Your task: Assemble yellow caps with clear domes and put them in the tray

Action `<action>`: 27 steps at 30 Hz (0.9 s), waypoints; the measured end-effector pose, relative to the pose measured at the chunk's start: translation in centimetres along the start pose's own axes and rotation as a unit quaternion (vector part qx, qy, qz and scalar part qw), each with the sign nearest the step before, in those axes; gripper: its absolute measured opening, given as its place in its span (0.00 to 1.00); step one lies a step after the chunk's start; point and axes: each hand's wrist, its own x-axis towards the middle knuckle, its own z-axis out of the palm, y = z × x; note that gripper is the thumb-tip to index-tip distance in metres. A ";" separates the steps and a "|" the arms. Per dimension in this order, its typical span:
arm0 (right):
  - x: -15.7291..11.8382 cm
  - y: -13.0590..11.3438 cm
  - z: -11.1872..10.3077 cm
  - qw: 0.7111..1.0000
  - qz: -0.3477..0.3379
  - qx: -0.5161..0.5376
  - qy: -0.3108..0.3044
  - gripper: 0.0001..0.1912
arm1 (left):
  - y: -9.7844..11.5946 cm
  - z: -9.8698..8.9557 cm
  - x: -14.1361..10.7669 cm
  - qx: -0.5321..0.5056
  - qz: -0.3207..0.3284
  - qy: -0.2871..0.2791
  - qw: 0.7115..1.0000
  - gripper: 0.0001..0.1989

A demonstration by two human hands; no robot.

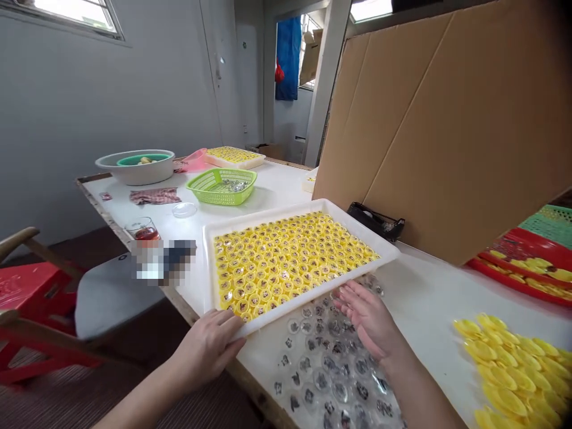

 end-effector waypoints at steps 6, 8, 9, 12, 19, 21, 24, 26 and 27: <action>2.0 -0.5 1.7 0.999 -0.016 -0.013 -0.040 0.19 | -0.2 1.1 -0.4 0.009 -0.006 0.056 0.998 0.10; 3.0 -0.6 2.5 0.998 -0.022 -0.014 -0.054 0.18 | -0.3 1.4 -0.5 0.020 -0.007 0.076 0.997 0.09; 3.5 -0.7 2.9 0.998 -0.026 -0.015 -0.060 0.17 | -0.3 1.6 -0.5 0.028 -0.008 0.084 0.996 0.09; 4.9 -0.8 3.9 0.997 -0.036 -0.023 -0.067 0.14 | 0.2 2.0 -0.4 0.052 -0.014 0.097 0.994 0.08; 4.1 -2.4 -0.6 0.993 -0.049 -0.102 0.036 0.21 | 3.1 3.4 0.9 0.095 -0.035 0.097 0.990 0.09; 2.0 -2.9 -3.9 0.986 -0.062 -0.136 0.076 0.23 | 3.5 3.6 1.1 0.099 -0.042 0.077 0.991 0.09; -2.3 -2.4 -8.8 0.971 -0.078 -0.183 0.135 0.21 | 4.1 3.2 1.1 0.082 -0.039 0.106 0.990 0.07; -5.7 -1.2 -11.5 0.953 -0.095 -0.235 0.165 0.19 | 5.1 2.7 0.8 0.047 -0.040 0.158 0.986 0.12; -7.4 -0.5 -12.6 0.942 -0.104 -0.268 0.175 0.18 | 5.8 2.6 0.6 0.021 -0.033 0.176 0.984 0.15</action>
